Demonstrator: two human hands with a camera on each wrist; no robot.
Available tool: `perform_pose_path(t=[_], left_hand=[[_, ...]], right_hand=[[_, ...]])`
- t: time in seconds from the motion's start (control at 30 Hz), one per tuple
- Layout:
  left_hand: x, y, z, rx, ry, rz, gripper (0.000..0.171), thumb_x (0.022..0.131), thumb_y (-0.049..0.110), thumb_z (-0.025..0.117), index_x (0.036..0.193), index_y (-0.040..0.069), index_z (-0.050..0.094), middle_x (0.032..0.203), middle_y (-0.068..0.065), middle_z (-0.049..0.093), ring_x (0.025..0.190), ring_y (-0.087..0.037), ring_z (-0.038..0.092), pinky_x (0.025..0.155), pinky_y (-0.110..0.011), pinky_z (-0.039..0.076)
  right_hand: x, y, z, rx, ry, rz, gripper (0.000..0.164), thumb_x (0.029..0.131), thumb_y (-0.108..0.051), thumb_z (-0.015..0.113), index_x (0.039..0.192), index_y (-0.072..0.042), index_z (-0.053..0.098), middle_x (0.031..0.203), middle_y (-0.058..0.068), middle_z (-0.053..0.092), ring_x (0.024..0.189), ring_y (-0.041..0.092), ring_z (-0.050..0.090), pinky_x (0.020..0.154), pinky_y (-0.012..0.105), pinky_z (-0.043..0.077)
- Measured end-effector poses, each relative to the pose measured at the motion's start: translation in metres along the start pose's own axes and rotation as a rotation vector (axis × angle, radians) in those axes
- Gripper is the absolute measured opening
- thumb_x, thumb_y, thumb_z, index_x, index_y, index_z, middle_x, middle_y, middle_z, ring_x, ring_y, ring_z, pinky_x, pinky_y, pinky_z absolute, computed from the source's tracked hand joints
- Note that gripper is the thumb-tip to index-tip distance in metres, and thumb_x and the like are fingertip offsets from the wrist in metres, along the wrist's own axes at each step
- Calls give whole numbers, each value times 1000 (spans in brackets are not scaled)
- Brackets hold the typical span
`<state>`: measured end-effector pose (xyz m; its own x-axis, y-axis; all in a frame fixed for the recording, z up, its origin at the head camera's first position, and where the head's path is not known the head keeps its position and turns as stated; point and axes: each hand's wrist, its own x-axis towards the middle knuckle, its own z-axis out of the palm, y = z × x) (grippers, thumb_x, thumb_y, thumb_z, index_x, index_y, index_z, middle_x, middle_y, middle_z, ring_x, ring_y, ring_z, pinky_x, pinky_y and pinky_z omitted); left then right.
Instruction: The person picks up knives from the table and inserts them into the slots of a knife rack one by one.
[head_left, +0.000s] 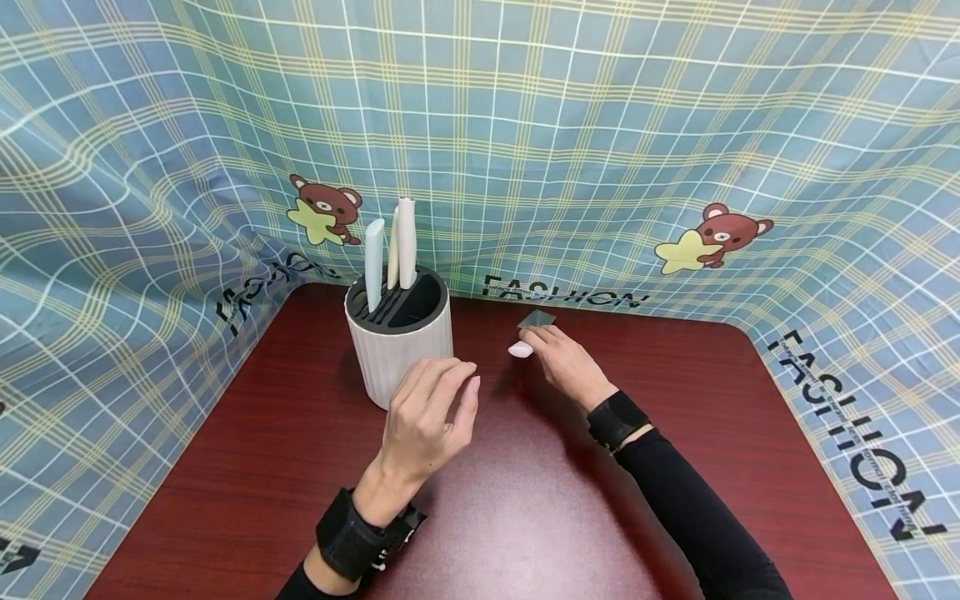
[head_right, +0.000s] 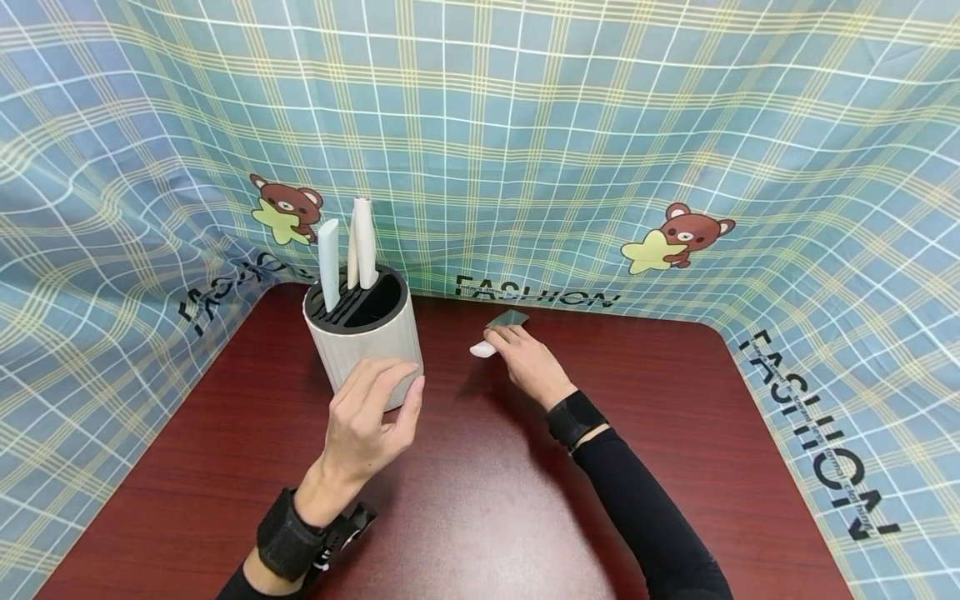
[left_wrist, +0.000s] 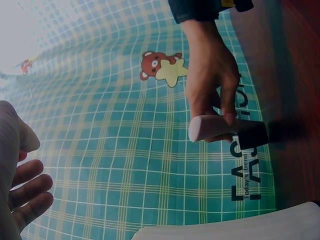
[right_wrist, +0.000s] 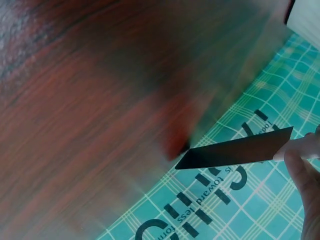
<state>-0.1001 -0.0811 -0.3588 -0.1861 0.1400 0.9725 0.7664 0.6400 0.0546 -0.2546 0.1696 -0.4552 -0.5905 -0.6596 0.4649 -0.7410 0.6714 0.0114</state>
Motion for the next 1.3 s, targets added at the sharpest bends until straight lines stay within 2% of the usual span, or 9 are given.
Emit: perform_pose_path(t=[0.37,0.8,1.03,1.3], left_hand=[[-1,1,-1,3,0,-16,13,87,3,68,99,-2,71,90,-10,69,76,-25,62,71,-34,52],[0,1,0,7,0,-3,14,85,2,69,98,-1,71,89,-10,69,76,-24,62,70,-33,51],[1,0,0,4,-1,0,14,85,2,69,98,-1,71,89,-10,69,75,-24,62,70,-33,52],[1,1,1,4,5,5,14,84,1,69,98,-2,72,88,-10,69,75,-24,63,70,-34,52]], right_hand=[[5,1,-7,29,42,22,36,95,7,57,128,-7,60,128,12,67,117,28,63,100,41,53],[12,-3,-22,121,79,107,38,96,2,57,133,-7,56,124,12,68,117,28,63,98,43,54],[15,-4,-29,132,134,132,29,98,-2,58,126,-5,56,115,12,67,108,28,64,92,43,55],[16,-4,-36,133,212,158,27,101,-8,56,127,-2,52,106,16,65,92,30,63,78,44,54]])
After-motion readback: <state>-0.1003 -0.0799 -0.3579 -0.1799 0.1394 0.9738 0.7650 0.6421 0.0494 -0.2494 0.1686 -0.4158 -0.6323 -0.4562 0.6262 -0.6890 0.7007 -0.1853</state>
